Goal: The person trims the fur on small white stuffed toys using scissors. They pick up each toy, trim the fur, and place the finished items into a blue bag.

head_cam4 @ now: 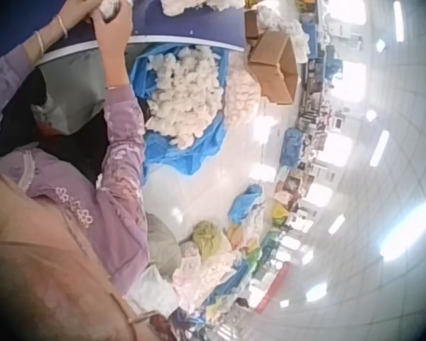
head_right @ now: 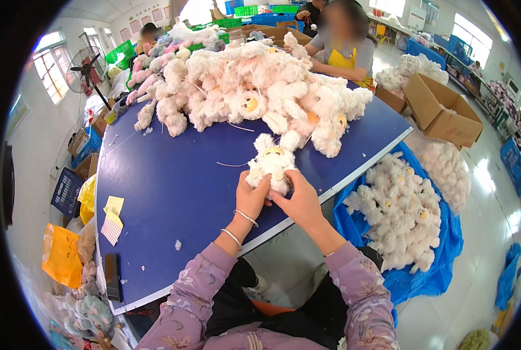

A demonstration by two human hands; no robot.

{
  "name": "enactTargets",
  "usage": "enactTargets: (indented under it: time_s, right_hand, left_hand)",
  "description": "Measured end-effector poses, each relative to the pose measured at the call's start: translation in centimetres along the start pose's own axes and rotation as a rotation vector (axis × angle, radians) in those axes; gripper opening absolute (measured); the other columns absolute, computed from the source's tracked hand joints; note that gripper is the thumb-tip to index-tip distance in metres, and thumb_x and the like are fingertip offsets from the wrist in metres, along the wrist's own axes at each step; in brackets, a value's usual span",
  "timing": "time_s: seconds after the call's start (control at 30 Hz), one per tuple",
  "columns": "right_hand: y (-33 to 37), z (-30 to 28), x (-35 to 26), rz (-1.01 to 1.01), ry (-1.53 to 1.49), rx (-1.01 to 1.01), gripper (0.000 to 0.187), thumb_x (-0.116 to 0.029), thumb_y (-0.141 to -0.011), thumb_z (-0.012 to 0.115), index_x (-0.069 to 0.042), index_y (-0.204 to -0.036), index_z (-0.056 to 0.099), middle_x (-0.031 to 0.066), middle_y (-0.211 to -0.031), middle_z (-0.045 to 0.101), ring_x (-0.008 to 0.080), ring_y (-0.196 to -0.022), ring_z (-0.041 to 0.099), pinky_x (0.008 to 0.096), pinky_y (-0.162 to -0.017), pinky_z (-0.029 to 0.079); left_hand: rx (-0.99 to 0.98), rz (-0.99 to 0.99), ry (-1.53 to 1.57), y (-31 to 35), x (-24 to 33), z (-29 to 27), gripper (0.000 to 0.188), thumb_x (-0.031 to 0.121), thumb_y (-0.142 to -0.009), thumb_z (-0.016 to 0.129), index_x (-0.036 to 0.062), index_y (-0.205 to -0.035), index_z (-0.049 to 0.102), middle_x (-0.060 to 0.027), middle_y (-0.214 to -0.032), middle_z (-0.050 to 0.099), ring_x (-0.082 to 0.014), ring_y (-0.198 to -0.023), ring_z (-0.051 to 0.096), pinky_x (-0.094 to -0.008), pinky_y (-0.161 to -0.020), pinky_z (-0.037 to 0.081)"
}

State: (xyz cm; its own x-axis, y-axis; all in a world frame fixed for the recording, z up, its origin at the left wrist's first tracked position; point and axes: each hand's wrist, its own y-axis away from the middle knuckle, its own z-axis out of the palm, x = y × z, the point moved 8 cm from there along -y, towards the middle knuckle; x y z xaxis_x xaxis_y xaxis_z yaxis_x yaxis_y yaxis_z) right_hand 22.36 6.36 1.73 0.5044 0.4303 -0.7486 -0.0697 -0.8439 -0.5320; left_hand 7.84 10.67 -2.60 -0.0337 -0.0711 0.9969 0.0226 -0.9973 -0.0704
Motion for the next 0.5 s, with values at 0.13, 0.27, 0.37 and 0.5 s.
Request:
enactTargets:
  time_s: [0.13,0.27,0.37,0.5]
  right_hand:
    - [0.2,0.0,0.6,0.141,0.032,-0.045,0.045,-0.026,-0.076,0.075,0.002,-0.106,0.058,0.0206,-0.084,0.067,0.0324,-0.073,0.068,0.0357,-0.065,0.052]
    - [-0.1,-0.4,1.4,0.169,-0.042,0.012,0.036,-0.023,-0.078,0.071,0.004,-0.099,0.059,0.0215,-0.080,0.067,0.0327,-0.072,0.068,0.0356,-0.064,0.051]
    - [-0.3,-0.7,1.2,0.203,-0.042,0.011,0.030,-0.019,-0.081,0.066,0.006,-0.095,0.059,0.0227,-0.079,0.066,0.0346,-0.072,0.067,0.0367,-0.063,0.051]
    - [-0.2,-0.9,1.7,0.196,0.009,0.007,0.026,-0.016,-0.082,0.063,0.006,-0.095,0.057,0.0237,-0.075,0.064,0.0378,-0.070,0.065,0.0395,-0.060,0.049]
  left_hand:
    - [-0.031,0.004,-0.059,0.3,0.5,0.1,0.029,0.021,-0.087,0.066,0.0008,-0.097,0.048,-0.0079,-0.077,0.062,-0.0108,-0.055,0.060,-0.0230,-0.042,0.048]
    - [-0.087,0.062,-0.172,0.5,1.5,0.7,0.025,0.020,-0.088,0.065,0.0017,-0.090,0.048,-0.0083,-0.075,0.063,-0.0116,-0.058,0.062,-0.0239,-0.043,0.049]
    - [-0.129,0.089,-0.135,0.8,1.5,1.0,0.021,0.016,-0.089,0.063,0.0013,-0.095,0.048,-0.0091,-0.075,0.063,-0.0132,-0.060,0.064,-0.0245,-0.045,0.050]
    - [-0.142,0.186,-0.213,0.9,1.8,1.2,0.018,0.008,-0.089,0.056,0.0016,-0.103,0.048,-0.0090,-0.077,0.062,-0.0144,-0.061,0.064,-0.0262,-0.051,0.052]
